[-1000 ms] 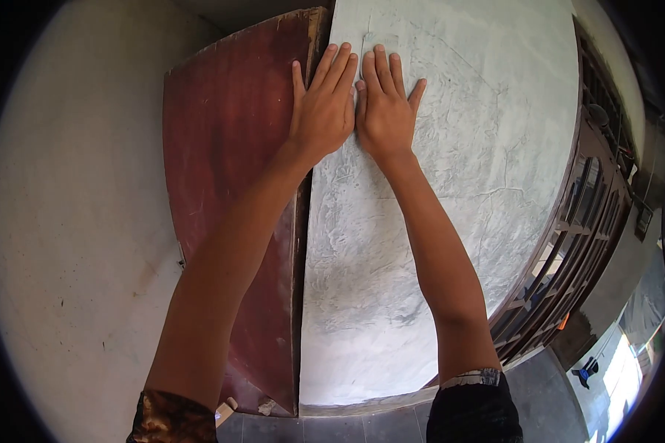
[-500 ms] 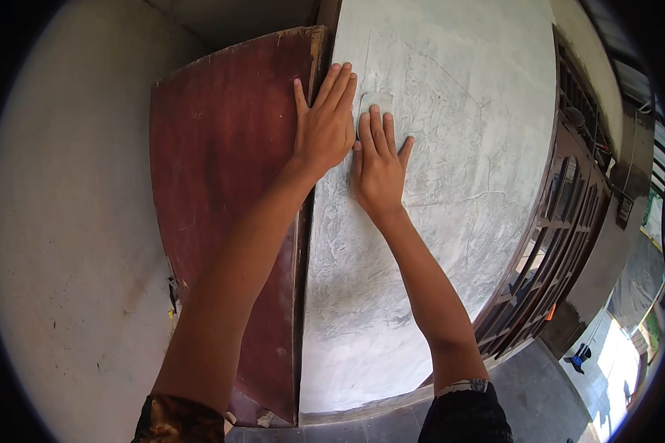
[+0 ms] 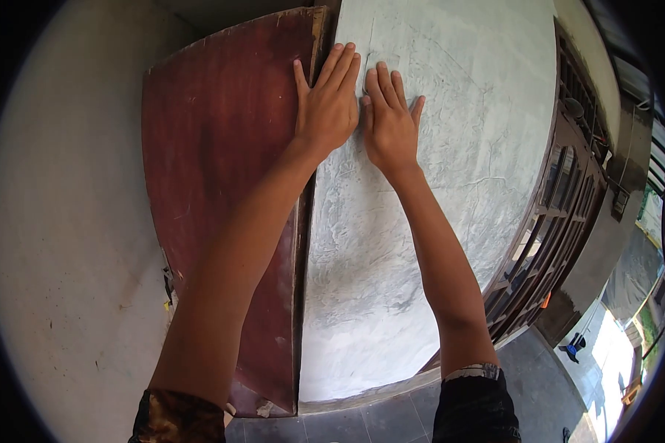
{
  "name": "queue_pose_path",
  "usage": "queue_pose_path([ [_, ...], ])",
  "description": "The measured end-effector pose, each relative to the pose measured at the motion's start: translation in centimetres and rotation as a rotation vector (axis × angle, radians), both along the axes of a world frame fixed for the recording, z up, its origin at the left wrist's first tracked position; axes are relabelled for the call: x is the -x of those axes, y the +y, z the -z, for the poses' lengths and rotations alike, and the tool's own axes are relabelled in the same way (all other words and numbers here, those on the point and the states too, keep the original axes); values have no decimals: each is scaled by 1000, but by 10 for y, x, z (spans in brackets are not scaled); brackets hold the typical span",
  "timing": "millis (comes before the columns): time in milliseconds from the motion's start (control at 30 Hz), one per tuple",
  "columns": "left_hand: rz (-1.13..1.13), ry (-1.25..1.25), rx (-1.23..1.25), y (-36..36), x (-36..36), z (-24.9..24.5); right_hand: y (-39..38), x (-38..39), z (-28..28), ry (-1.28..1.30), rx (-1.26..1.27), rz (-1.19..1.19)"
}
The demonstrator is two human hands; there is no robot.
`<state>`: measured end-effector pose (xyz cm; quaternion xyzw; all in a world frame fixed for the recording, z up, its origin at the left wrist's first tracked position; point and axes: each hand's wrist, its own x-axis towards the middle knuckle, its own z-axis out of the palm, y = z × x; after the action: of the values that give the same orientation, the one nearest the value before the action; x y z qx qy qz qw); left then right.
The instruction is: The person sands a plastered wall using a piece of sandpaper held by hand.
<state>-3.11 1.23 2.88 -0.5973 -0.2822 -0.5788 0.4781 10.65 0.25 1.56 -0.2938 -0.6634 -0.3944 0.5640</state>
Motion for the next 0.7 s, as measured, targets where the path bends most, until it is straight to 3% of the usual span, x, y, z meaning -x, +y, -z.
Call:
queue_pose_path([
  [133, -12, 7, -3, 0, 0, -1, -1, 3, -27, 19, -29, -15],
  [267, -3, 11, -5, -1, 0, 0, -10, 5, 48, -15, 70, 0],
  [400, -4, 7, 1, 1, 1, -2, -3, 2, -21, 14, -10, 15],
  [533, -13, 17, 11, -1, 2, 0, -3, 3, -17, 22, 4, -16],
  [633, 1, 4, 13, 0, 0, -1, -8, 2, 40, 4, 80, 22],
  [700, 0, -6, 4, 1, 0, -2, -3, -1, 20, 6, 36, 36],
])
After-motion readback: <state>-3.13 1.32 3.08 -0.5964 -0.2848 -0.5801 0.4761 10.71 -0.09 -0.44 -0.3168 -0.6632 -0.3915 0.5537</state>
